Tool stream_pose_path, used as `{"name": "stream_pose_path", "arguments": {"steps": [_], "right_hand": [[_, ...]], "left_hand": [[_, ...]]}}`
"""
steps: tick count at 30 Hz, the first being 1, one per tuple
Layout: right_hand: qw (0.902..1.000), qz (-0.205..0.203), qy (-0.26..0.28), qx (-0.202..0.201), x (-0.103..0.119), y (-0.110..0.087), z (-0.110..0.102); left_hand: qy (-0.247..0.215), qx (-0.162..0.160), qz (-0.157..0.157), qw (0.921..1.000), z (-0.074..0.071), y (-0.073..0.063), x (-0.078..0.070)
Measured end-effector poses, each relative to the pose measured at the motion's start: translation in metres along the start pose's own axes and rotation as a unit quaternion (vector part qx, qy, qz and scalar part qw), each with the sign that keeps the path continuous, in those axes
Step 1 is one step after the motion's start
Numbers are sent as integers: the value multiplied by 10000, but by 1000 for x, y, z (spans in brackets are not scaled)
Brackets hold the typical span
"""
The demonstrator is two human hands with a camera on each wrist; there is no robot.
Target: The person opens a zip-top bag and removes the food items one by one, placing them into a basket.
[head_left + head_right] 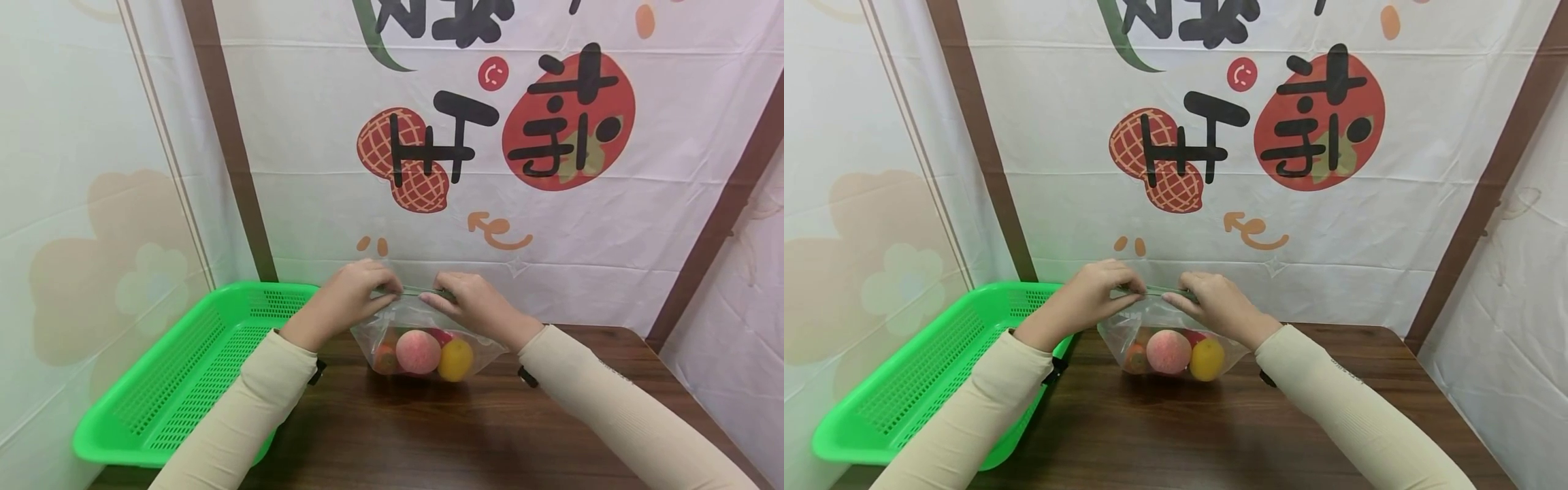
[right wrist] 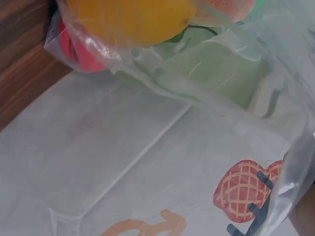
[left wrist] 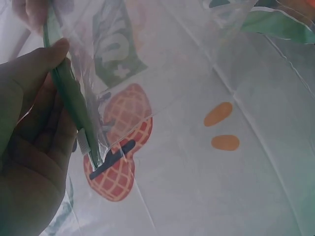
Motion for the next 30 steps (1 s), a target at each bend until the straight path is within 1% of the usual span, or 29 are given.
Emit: {"name": "stream_pose_path", "arguments": {"steps": [3, 5, 8, 11, 15, 20, 23, 26, 30], "right_hand": [[9982, 335, 496, 52, -6, 0, -1], [9958, 547, 731, 80, -10, 0, -2], [9922, 803, 942, 129, -13, -1, -5], [9897, 922, 1070, 240, -16, -2, -5], [9879, 928, 1156, 459, -18, -2, -5], [9883, 859, 1052, 698, -18, 0, -8], [9890, 843, 982, 722, -17, 1, -13], [9887, 814, 986, 778, -17, 3, -15], [9876, 886, 999, 829, -21, 3, -16]], "left_hand": [[-38, 12, -36, 10000, -1, 0, 0], [-81, 19, -49, 10000, -2, 0, 0], [-122, 19, -48, 9999, -2, 0, 1], [-165, 33, -18, 9999, -3, -1, 0], [-162, 123, 110, 9997, -1, -3, -2], [-186, 411, 305, 9985, 3, -10, -5], [-253, 506, 371, 9977, 3, -12, -7], [-200, 587, 460, 9970, 3, -13, -10], [-137, 859, 505, 9949, 7, -15, -13]]}}
Point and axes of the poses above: each hand's wrist, its own y-axis towards the middle knuckle, its own z-axis out of the palm, x = y × z, the point moved 10 cm from there along y, towards the middle knuckle, and after that the axes turned 12 degrees about y, right-handed, at the moved point
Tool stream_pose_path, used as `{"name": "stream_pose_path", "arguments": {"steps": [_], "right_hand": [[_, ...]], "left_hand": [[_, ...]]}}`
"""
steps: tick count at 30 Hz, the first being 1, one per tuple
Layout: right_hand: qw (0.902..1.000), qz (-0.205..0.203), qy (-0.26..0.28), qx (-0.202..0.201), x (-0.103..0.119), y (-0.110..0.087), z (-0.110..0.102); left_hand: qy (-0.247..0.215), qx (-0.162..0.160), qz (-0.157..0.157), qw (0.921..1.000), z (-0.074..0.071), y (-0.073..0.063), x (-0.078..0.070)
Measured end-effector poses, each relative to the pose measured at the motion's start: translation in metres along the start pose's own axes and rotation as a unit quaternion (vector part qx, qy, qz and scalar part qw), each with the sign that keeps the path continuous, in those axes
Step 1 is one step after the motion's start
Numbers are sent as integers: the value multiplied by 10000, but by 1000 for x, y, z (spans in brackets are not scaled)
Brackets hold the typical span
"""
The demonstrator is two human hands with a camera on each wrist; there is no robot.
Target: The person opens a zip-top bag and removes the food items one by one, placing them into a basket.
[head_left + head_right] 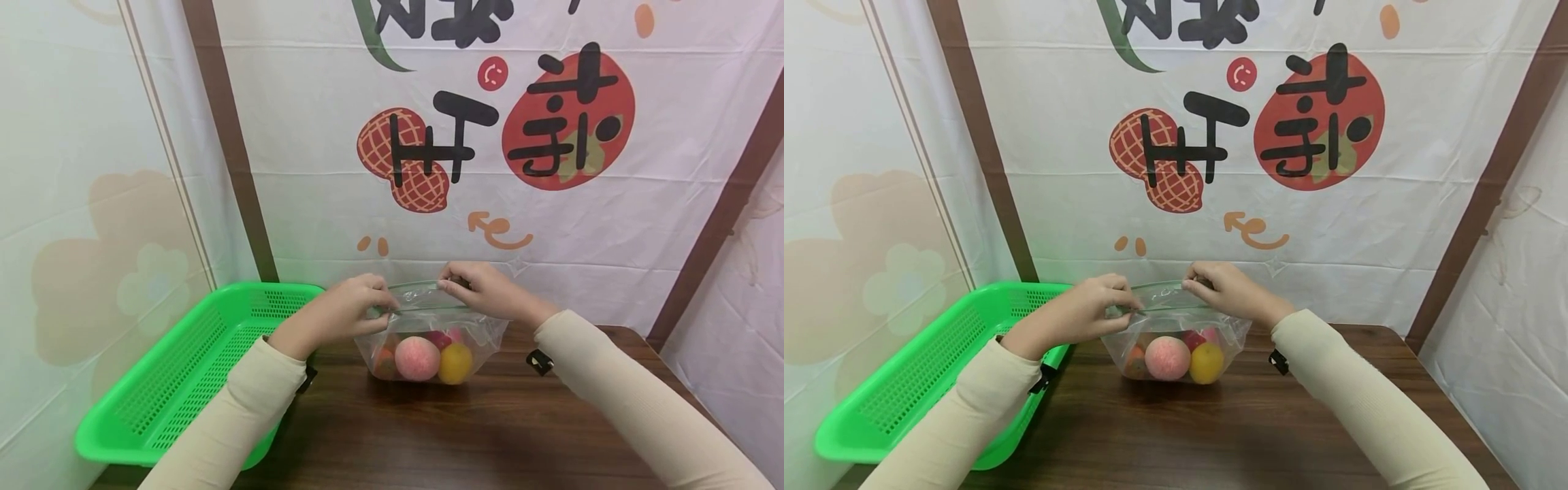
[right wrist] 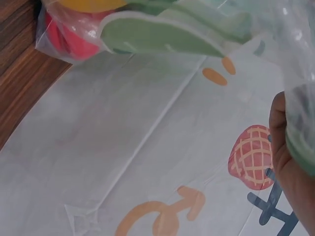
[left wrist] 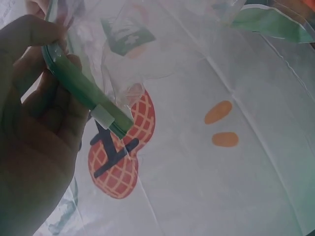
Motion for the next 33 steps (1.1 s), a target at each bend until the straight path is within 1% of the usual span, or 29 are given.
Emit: {"name": "stream_pose_path", "arguments": {"steps": [4, 8, 12, 18, 23, 28, 30, 33], "right_hand": [[9999, 110, -13, -76, -6, 1, -5], [9998, 195, -16, -100, -13, 2, -8], [9993, 348, -69, -96, -20, 4, -9], [9981, 604, -80, -10, -27, 5, -6], [9961, 866, 26, 179, -33, 8, 1], [9920, 1185, 180, 407, -39, 8, 9], [9906, 1267, 239, 457, -41, 9, 11], [9902, 1284, 276, 484, -42, 10, 13]], "left_hand": [[-152, 158, -47, 9997, 2, -1, -2], [-263, 117, -21, 9996, 1, -2, -4], [-372, 33, 97, 9993, 1, -4, -7], [-537, -12, 368, 9979, 9, -8, -14], [-374, 104, 497, 9980, 13, -9, -22], [-221, -18, 727, 9971, 16, -12, -32], [-114, -19, 821, 9966, 19, -12, -36], [76, 139, 885, 9959, 25, -12, -40]]}}
Point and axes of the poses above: each hand's wrist, its own y-axis towards the middle knuckle, its own z-axis out of the palm, x = y × z, the point moved 10 cm from there along y, towards the middle knuckle, and after that the axes turned 12 degrees about y, right-handed, at the moved point
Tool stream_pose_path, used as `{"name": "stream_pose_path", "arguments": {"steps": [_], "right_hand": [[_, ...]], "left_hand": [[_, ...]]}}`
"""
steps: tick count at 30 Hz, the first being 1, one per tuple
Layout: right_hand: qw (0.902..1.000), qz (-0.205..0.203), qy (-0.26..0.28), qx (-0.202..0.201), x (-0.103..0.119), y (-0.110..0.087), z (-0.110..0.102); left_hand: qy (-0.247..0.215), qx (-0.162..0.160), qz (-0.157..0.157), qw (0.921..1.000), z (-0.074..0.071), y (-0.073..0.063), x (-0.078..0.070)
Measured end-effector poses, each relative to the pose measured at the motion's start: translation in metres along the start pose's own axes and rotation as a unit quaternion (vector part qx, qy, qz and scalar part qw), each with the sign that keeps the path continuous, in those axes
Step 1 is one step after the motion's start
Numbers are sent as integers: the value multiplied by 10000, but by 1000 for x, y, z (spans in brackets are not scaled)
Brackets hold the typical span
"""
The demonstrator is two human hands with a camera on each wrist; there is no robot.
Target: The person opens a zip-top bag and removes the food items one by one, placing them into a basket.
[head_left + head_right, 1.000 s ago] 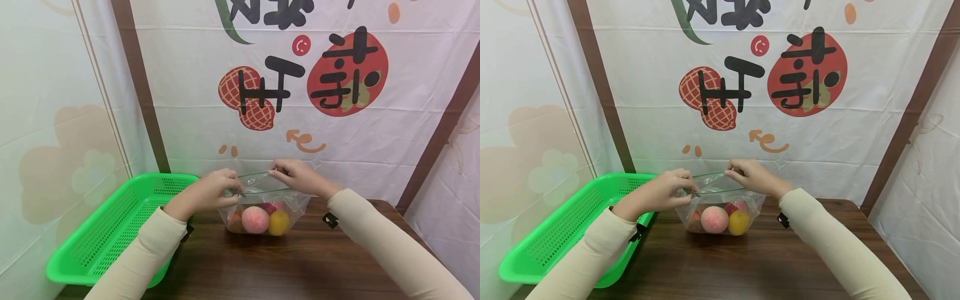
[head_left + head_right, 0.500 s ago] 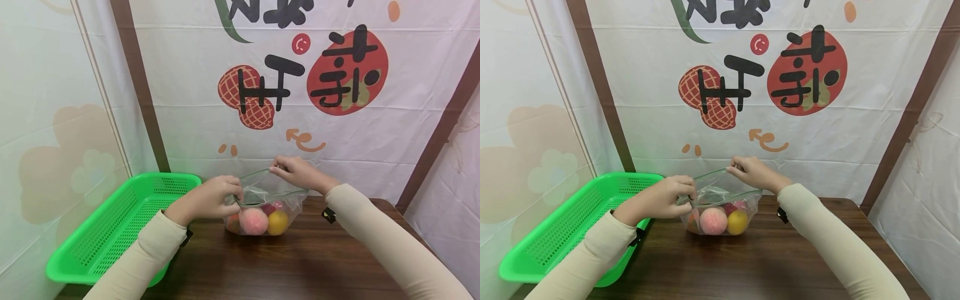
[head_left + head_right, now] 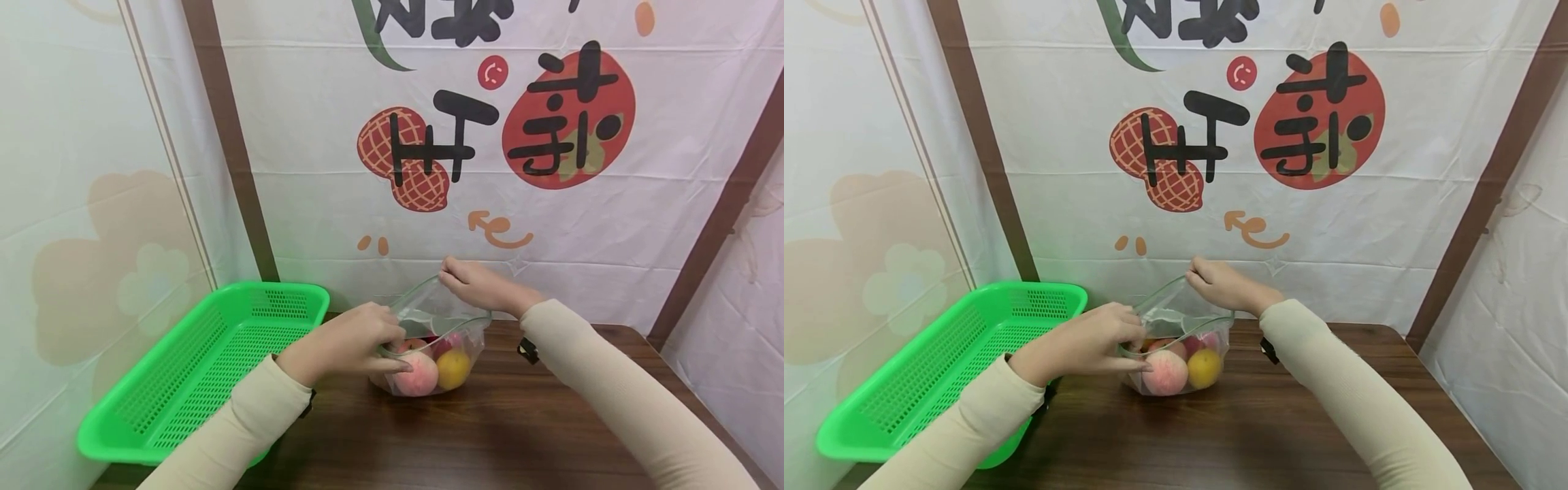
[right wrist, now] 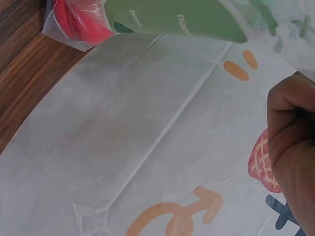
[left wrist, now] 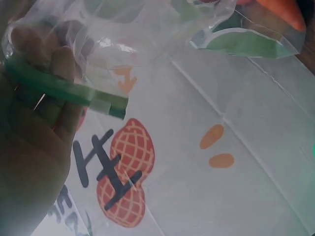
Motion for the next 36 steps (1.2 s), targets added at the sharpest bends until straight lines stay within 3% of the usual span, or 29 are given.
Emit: {"name": "stream_pose_path", "arguments": {"steps": [6, 13, 22, 25, 30, 36], "right_hand": [[9998, -68, -181, 82, -3, 4, 4], [9973, -637, -230, 299, 2, 9, 11], [9934, -789, -706, 429, 11, 12, 16], [9936, -632, -740, 576, 13, 12, 20], [9959, 57, -531, 730, 3, 14, 26], [9978, 84, -418, 502, 2, 15, 23]], "left_hand": [[-21, 363, -142, 9992, 9, -1, -3], [-74, 139, -51, 9999, 7, -1, -6], [25, 159, -97, 9998, 8, 4, -10], [-288, 258, -91, 9992, 10, 7, -13], [-512, 400, 123, 9978, 11, 8, -25], [-403, 480, 230, 9978, 11, 5, -32]]}}
Point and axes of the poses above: each hand's wrist, its own y-axis towards the middle knuckle, its own z-axis out of the palm, x = y × z, the point moved 10 cm from there along y, towards the middle knuckle, and after that the axes turned 12 degrees about y, right-handed, at the moved point
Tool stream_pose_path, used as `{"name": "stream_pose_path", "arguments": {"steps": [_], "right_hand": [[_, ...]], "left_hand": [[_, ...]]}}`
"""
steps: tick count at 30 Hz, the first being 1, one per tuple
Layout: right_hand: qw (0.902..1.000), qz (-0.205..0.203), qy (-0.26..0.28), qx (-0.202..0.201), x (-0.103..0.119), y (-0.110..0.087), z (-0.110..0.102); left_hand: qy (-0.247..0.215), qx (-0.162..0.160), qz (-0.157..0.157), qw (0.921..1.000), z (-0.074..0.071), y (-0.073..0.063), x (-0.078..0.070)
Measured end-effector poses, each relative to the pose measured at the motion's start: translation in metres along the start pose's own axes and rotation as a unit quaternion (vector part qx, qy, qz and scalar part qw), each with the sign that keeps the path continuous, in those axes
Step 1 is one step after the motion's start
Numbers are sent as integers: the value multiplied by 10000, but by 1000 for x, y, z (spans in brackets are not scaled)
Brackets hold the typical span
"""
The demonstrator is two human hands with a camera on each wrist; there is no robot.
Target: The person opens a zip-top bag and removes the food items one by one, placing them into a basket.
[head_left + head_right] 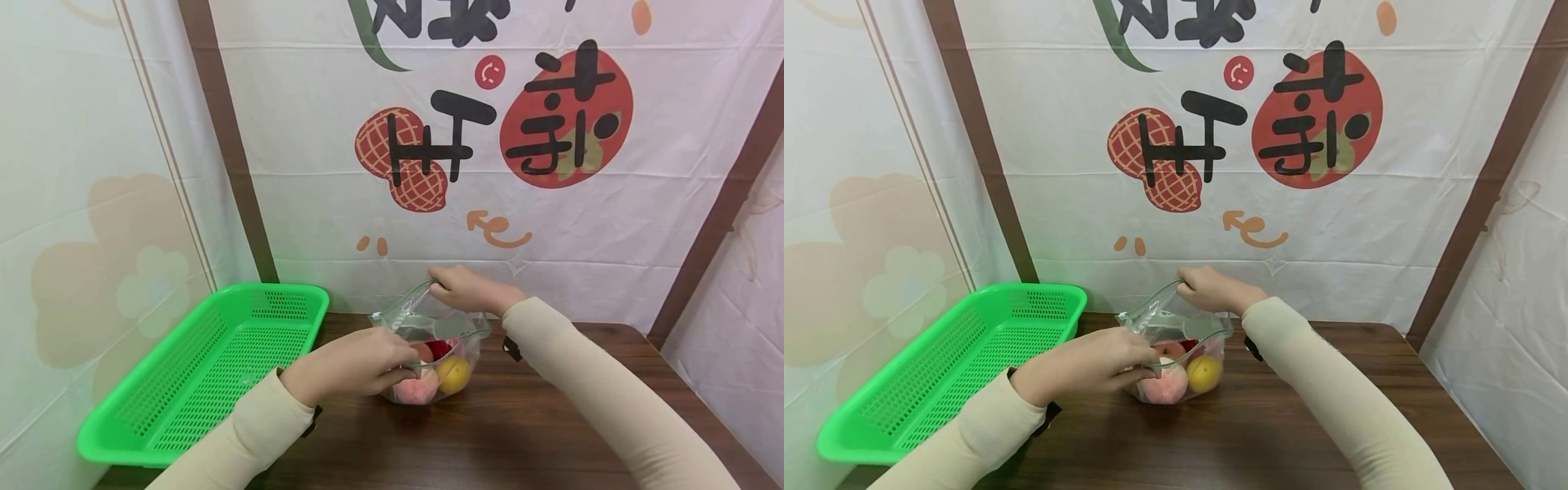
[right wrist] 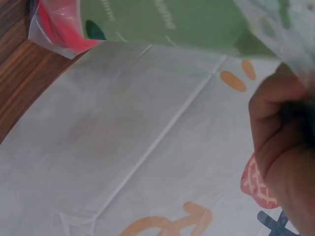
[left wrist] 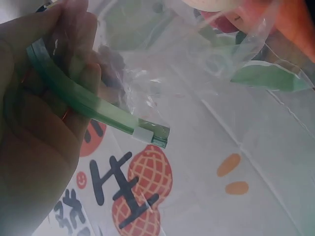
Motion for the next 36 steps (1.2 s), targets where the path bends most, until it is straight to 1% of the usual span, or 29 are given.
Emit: {"name": "stream_pose_path", "arguments": {"steps": [4, 8, 13, 16, 20, 23, 25, 28, 30, 32, 36], "right_hand": [[9994, 186, 283, 2, -6, 0, 1], [9985, 337, 436, 64, -11, 0, 3], [9990, 224, 352, 168, -12, 2, 4], [9992, 79, 286, 267, -9, 2, 6], [9991, -5, 259, 333, -9, 2, 6], [9991, -25, 268, 325, -9, 3, 7], [9991, -59, 272, 309, -9, 4, 8], [9992, -113, 280, 268, -8, 6, 8], [9993, -114, 278, 229, -7, 6, 7], [9994, -91, 278, 203, -6, 6, 7], [9994, -22, 302, 188, -6, 6, 8]], "left_hand": [[99, 99, -50, 9999, 3, 0, 0], [56, 167, -109, 9998, 5, 0, 1], [-8, 181, -145, 9997, 5, -1, 2], [-25, 195, -109, 9997, 5, 0, 3], [-71, 207, -79, 9997, 4, 1, 3], [-220, 233, -164, 9994, 3, 2, 6], [-478, 310, -259, 9980, 4, 4, 9], [-849, 444, -435, 9945, 4, 8, 15], [-976, 506, -485, 9928, 4, 13, 18], [-897, 531, -444, 9936, 4, 21, 21], [-567, 581, -259, 9964, 5, 37, 23]]}}
Point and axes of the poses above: each hand's wrist, its own y-axis towards the middle knuckle, its own z-axis out of the palm, x = y × z, the point moved 10 cm from there along y, towards the middle knuckle, and after that the axes turned 12 degrees about y, right-handed, at the moved point
